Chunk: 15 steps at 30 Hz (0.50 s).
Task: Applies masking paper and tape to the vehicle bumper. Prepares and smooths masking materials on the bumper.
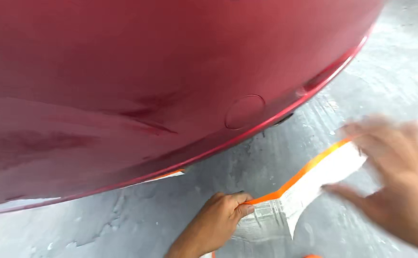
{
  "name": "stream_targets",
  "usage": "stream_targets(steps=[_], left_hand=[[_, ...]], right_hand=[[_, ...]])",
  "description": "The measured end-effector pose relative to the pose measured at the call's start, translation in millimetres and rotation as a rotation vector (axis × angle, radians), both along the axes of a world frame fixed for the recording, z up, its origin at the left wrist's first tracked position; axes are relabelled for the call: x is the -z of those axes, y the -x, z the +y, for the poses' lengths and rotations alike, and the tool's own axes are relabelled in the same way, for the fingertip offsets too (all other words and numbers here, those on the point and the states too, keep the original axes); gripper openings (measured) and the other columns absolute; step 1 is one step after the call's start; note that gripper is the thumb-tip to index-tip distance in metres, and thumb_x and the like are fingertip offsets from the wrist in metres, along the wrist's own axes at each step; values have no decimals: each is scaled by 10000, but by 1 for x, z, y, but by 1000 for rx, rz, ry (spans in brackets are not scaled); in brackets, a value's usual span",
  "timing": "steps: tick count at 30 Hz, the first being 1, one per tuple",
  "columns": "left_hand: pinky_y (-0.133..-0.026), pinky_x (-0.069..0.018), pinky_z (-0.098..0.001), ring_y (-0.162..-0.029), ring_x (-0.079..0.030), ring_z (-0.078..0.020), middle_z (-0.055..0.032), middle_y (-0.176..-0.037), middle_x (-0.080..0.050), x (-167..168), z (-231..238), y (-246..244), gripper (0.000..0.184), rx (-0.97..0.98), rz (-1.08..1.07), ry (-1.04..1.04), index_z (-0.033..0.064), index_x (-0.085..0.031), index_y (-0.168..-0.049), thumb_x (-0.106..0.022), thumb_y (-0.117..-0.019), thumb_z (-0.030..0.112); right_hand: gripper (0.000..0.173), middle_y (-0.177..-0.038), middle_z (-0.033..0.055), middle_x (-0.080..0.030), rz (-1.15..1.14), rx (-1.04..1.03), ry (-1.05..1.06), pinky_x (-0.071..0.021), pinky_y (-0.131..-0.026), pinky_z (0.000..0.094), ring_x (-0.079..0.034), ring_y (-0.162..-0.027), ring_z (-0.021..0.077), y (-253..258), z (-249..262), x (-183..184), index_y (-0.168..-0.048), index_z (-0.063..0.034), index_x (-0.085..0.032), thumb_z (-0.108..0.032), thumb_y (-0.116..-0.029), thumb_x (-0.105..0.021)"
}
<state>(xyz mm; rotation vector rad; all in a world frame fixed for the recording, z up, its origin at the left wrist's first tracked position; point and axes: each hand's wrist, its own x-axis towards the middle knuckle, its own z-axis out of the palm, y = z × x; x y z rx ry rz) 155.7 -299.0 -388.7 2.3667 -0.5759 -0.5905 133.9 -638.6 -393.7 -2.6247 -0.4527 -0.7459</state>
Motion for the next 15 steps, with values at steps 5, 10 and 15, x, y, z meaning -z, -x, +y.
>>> stream_targets(steps=[5, 10, 15], left_hand=[[-761, -595, -427, -828, -737, -185, -76, -957, -769, -13, 0, 1, 258, 143, -182, 13, 95, -757, -1155, -581, -1032, 238], [-731, -574, -402, -757, -692, -177, -155, -866, -728, -24, 50, 3, 242, -75, -198, 17, -76, -672, -1105, -627, -999, 136], [-705, -555, -214, -745, -647, 27, 76, -845, -701, -24, 91, 23, 133, -397, -268, 213, 0, -567, -1088, -619, -982, 61]], right_hand=[[419, -985, -22, -733, 364, -351, -173, -249, -1177, 707, -661, -1167, 180, 5, 53, 37, -1012, -196, -740, -590, -959, -611], [370, -929, 73, -658, 489, -333, -240, -546, -733, 485, -665, -796, 232, 3, 35, 26, -970, -115, -705, -454, -1028, -569], [235, -824, -12, -652, 201, -207, -106, -521, -472, 420, -640, -598, 177, -12, 22, 26, -924, -199, -715, -402, -988, -617]])
